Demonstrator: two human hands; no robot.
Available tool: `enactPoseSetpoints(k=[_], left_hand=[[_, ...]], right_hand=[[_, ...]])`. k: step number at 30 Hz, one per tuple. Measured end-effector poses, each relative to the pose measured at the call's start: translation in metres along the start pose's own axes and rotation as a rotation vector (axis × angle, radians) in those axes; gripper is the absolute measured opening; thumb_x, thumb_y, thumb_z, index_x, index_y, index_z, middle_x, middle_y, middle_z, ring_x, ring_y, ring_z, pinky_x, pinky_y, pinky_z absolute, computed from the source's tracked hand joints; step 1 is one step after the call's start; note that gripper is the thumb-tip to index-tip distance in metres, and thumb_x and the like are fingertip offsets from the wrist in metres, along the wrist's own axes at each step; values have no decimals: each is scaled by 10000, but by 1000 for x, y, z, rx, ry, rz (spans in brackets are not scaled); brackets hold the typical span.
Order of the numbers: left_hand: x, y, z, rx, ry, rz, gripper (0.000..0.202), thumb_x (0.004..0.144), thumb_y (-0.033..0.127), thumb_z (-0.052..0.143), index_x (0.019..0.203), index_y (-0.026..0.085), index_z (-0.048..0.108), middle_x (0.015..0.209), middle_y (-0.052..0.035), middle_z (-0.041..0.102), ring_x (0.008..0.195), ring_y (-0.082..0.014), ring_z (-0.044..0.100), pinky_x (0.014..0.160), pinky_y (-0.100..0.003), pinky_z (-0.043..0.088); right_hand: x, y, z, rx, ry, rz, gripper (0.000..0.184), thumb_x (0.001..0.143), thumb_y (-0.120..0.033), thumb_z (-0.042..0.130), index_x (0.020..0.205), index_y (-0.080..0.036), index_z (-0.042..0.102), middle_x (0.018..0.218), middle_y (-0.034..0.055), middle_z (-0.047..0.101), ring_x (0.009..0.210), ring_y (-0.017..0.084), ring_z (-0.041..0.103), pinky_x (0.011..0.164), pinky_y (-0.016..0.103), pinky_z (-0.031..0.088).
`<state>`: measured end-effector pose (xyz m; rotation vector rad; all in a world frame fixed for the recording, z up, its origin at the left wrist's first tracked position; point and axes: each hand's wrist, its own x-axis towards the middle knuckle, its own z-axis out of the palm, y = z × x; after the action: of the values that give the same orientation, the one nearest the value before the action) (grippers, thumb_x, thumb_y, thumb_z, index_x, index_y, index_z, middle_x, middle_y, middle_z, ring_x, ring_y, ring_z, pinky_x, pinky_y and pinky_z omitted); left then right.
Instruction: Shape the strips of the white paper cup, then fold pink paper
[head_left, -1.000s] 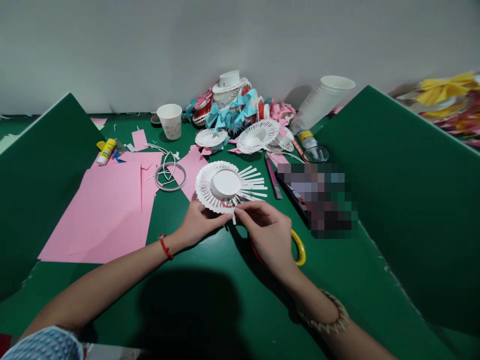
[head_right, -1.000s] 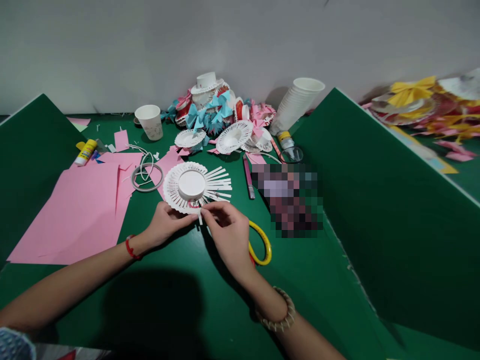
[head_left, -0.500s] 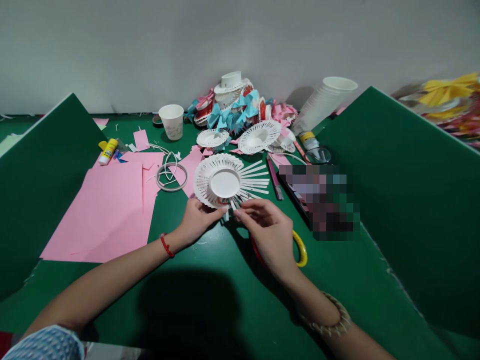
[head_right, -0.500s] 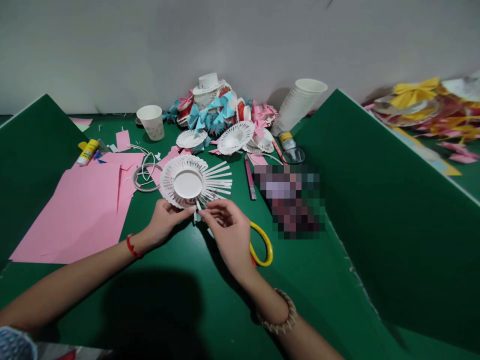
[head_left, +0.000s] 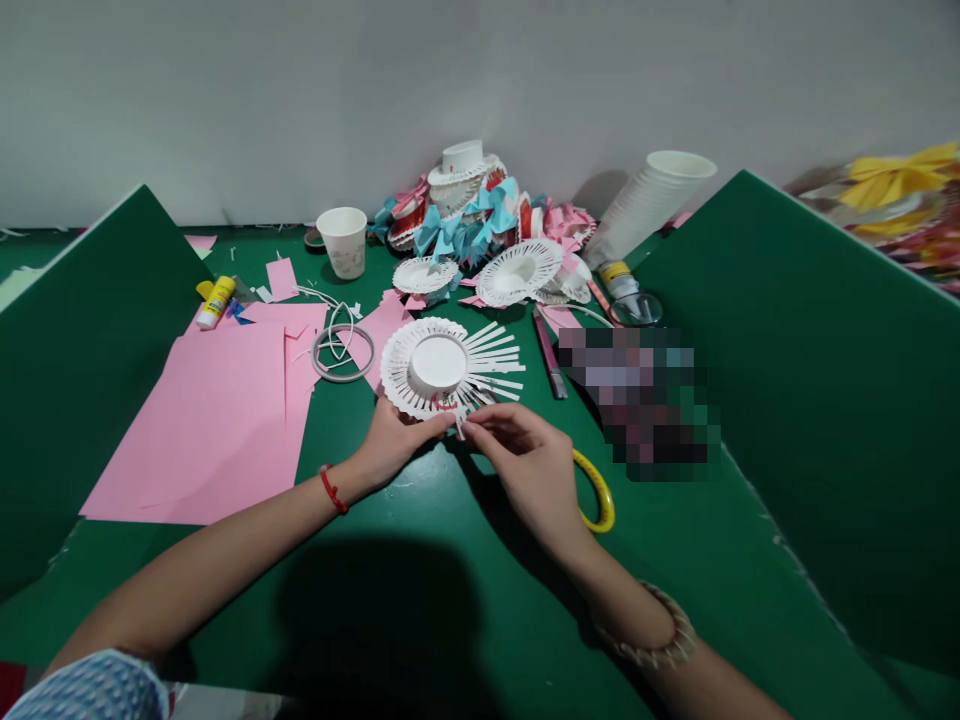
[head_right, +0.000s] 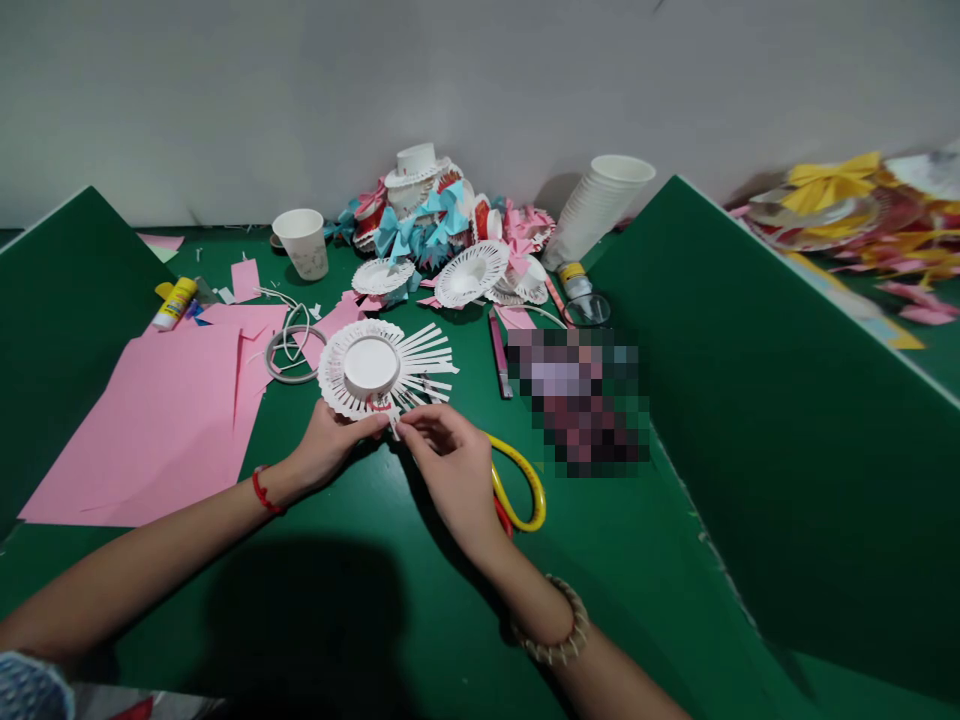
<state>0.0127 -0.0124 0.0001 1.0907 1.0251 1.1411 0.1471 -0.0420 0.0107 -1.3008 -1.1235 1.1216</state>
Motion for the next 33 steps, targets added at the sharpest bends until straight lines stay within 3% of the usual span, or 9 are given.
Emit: enactPoseSetpoints(k=[9, 14, 18, 20, 25, 29, 33], left_hand=[[2, -2, 0, -20, 4, 43, 365, 583, 265, 743, 879, 131, 576, 775, -29, 627, 678, -119, 550, 653, -245, 467], [3, -5, -1, 5, -22, 13, 249, 623, 299, 718, 666, 142, 530, 575, 29, 515, 521, -83, 454, 552, -234, 425], [3, -5, -1, 24, 55, 75, 293, 606, 258, 727, 827, 138, 577, 796, -21, 610, 753, -129, 555, 782, -276, 455], [4, -5, 0, 34, 72, 91, 313, 612, 245, 720, 869, 136, 578, 874, -41, 620, 839, -146, 561, 847, -290, 442], [4, -4, 1, 27, 97, 77, 283, 612, 238, 716, 828, 143, 559, 733, -13, 594, 864, -167, 570, 868, -319, 447], [3, -3, 2, 67, 109, 85, 253, 620, 253, 713, 783, 145, 553, 743, -30, 610, 926, -185, 566, 904, -338, 434], [2, -2, 2, 124, 112, 128, 253, 644, 263, 692, 830, 137, 575, 862, -64, 645, 947, -181, 570, 937, -324, 415]], right_hand=[[-2, 1, 1, -43, -15, -29, 81, 686, -243, 665, 708, -180, 619, 686, 14, 655, 656, 143, 622, 646, 274, 518], [-3, 2, 2, -74, -26, -34, 90, 695, -259, 652, 718, -178, 619, 688, 21, 658, 654, 153, 620, 639, 282, 511], [-4, 3, 1, -144, -47, -69, 79, 727, -257, 618, 732, -178, 610, 704, 28, 656, 659, 157, 615, 632, 283, 497], [-3, 4, -1, -232, -78, -139, 55, 749, -239, 595, 753, -184, 600, 711, 26, 648, 652, 153, 605, 629, 283, 487], [-2, 6, -8, -541, -152, -457, 133, 739, -143, 594, 858, -197, 569, 787, 26, 581, 657, 146, 561, 627, 286, 464], [-4, 8, -9, -697, -87, -629, 115, 796, -156, 540, 879, -201, 606, 866, 57, 509, 673, 144, 529, 586, 282, 456], [-6, 9, -8, -777, -10, -689, 105, 808, -197, 550, 842, -190, 650, 855, 69, 493, 691, 161, 526, 569, 293, 443]])
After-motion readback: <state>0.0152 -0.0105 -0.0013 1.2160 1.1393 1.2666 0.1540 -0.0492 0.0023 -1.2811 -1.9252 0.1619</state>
